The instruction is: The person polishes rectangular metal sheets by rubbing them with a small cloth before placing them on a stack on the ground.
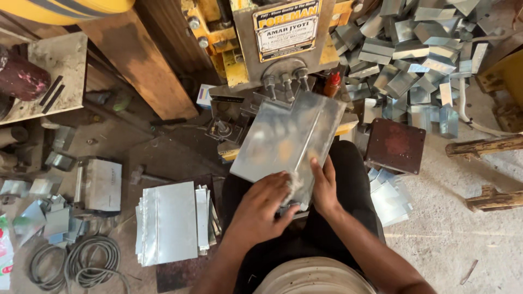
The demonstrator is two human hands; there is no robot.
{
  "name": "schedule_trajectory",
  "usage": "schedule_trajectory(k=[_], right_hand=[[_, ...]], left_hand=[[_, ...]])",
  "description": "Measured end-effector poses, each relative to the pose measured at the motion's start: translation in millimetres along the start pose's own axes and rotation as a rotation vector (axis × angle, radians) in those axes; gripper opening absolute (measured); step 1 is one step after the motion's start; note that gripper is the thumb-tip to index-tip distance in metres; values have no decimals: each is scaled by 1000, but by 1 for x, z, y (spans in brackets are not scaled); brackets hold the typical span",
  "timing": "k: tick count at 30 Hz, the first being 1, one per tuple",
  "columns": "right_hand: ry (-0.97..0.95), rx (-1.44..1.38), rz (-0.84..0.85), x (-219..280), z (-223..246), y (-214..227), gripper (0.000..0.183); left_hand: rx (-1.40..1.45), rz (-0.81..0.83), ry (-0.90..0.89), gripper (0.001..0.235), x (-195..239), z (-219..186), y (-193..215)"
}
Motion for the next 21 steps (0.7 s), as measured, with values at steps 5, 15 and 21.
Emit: schedule_trajectory(k=[5,15,21], right_hand=[[-21,-73,-33,-21,2,-1,45],[-73,-118,-79,-23,3,-9,53],[-262,-101,73,-6,19,8,65]], left_hand=[[-176,168,-15,61,-5,13,-16],[-508,-48,-208,19,-13,75,-59],[-500,-98,-219,11,1,61,-60]])
Point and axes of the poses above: each hand's wrist, its own x-axis away from the middle knuckle, its own y-axis out of the back of the hand, z = x × y, the point moved 1 cm from there along -x, towards the middle knuckle, and after that the axes turned 13 degrees about -y, right-handed, at the moved point
